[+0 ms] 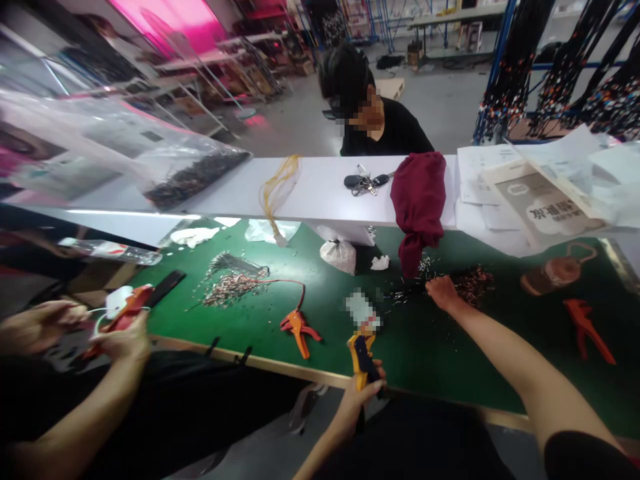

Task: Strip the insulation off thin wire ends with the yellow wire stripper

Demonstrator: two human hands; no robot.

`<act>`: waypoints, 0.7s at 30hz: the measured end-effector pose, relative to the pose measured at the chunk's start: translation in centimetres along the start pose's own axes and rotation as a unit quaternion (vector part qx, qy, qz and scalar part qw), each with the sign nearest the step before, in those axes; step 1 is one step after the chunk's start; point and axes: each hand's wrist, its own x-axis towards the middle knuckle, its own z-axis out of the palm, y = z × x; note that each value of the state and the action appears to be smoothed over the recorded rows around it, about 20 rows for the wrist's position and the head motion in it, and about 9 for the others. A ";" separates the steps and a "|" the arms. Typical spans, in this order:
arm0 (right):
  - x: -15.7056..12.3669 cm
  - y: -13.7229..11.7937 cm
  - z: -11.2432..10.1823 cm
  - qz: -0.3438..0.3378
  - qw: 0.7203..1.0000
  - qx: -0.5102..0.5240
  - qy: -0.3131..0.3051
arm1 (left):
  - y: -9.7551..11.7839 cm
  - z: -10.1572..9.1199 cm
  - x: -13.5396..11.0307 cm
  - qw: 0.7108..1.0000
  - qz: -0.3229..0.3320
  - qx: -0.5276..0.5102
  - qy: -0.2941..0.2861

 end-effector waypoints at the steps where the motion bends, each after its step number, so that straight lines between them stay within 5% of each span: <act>1: -0.5 0.0 0.3 0.009 1.000 0.016 -0.004 | 0.4 0.5 0.1 1.000 0.000 -0.006 -0.001; 10: -7.4 0.9 3.0 0.113 0.964 0.241 0.016 | 4.1 5.3 0.9 0.996 -0.012 -0.064 -0.055; 21: -19.5 0.2 3.6 0.046 0.821 0.569 -0.009 | 4.8 14.3 1.3 0.979 -0.022 -0.090 -0.181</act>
